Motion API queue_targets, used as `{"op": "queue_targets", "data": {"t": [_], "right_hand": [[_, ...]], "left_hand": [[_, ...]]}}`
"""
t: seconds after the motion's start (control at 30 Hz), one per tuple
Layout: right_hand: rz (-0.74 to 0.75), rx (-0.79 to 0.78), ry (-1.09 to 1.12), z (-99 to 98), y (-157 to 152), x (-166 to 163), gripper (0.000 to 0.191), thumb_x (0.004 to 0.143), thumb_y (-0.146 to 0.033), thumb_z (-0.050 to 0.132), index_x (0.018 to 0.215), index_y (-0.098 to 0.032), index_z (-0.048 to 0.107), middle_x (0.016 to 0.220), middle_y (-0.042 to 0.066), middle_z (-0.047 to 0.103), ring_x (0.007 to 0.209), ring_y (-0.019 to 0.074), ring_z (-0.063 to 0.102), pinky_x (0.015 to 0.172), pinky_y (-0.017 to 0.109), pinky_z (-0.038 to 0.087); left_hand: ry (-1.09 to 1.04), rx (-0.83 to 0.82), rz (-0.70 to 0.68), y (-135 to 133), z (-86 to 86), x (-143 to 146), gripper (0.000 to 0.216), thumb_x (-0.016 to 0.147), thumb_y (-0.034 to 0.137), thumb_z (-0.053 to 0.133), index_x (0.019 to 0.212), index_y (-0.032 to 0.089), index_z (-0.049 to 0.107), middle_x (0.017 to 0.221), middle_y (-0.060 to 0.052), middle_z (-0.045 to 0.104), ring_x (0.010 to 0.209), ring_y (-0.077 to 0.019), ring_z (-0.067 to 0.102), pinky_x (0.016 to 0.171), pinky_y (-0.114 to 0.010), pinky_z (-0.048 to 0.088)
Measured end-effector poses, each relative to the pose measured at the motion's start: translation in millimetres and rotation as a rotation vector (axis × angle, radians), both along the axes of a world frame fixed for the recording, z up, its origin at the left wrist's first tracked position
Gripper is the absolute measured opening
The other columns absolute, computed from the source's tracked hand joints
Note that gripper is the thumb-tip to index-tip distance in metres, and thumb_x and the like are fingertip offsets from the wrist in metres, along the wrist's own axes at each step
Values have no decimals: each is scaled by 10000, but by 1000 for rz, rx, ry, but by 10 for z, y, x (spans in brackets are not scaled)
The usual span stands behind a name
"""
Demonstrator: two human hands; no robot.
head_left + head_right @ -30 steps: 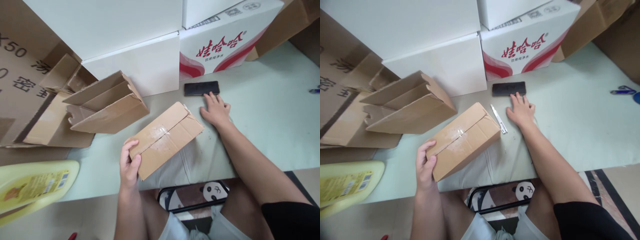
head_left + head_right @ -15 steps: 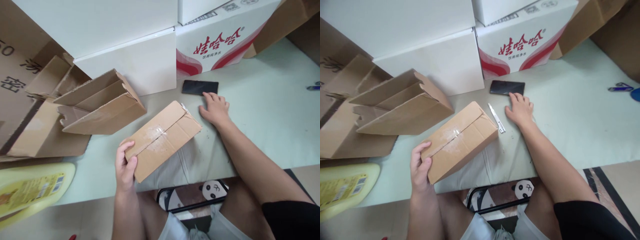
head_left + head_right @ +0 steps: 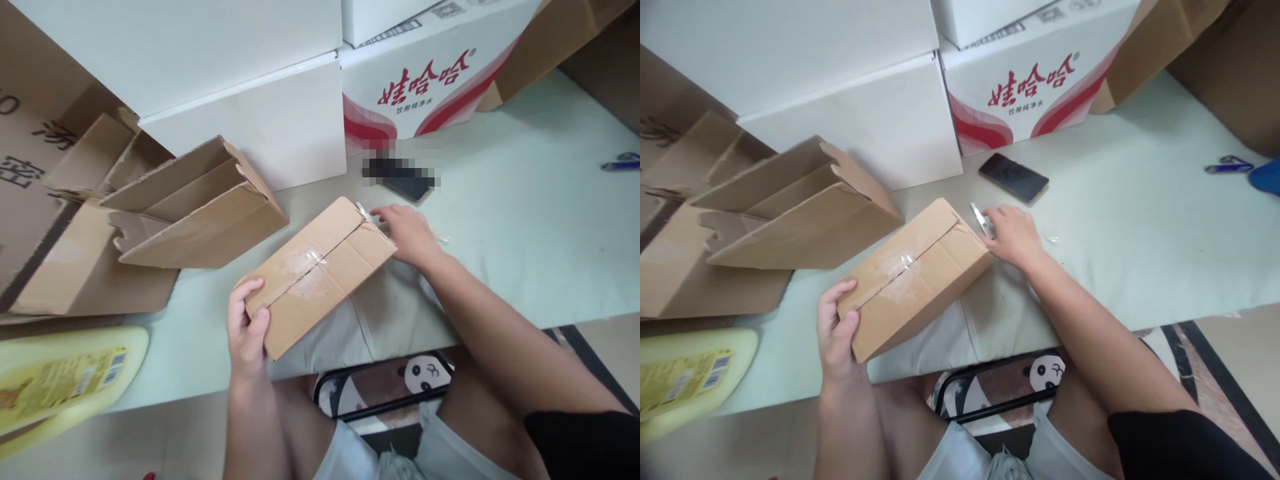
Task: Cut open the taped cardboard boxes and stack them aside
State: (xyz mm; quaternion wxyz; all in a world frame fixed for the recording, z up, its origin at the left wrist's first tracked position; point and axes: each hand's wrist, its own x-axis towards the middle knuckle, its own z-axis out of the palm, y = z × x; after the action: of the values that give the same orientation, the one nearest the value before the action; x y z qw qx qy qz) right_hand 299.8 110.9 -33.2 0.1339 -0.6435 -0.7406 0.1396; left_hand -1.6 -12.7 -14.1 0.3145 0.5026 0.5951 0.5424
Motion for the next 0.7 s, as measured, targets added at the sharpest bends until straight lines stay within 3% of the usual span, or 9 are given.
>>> {"op": "queue_targets", "data": {"t": [0.13,0.37,0.43,0.6,0.7], "right_hand": [[37,-61,-43,-20,-22,-68,440,887,-320,570,1308,-222,655,1228,147,712,1153,376,603,924,480,488],[-122,-13,23,-3,23,52,390,894,-199,429,1186,-159,683,1160,192,685,1056,334,659,871,443,523],[-187,27,190,2,44,85,433,885,-194,421,1267,-167,624,1150,165,682,1012,298,669,871,433,538],[-209,25,838,99,58,87,425,887,-235,414,1298,-271,515,1140,64,675,639,138,600,623,328,536],[-177,58,1011,325,-12,106,454,917,-235,344,1333,-266,524,1233,89,674,848,178,700,730,369,573]], "left_hand": [[-21,5,-2,0,12,18,453,793,578,724,1128,277,673,1287,-70,593,1186,-297,575,982,-398,493],[-58,-2,18,8,20,25,447,763,561,750,1106,280,695,1271,-66,609,1173,-291,576,977,-391,480],[-47,2,17,13,17,27,449,763,564,746,1105,278,693,1266,-67,610,1175,-294,576,985,-398,481],[-15,19,-4,7,17,41,431,794,556,722,1123,281,684,1287,-69,603,1210,-304,565,1020,-415,476],[-24,37,-12,0,20,52,419,796,552,734,1119,287,698,1279,-66,611,1215,-300,561,1032,-411,463]]}}
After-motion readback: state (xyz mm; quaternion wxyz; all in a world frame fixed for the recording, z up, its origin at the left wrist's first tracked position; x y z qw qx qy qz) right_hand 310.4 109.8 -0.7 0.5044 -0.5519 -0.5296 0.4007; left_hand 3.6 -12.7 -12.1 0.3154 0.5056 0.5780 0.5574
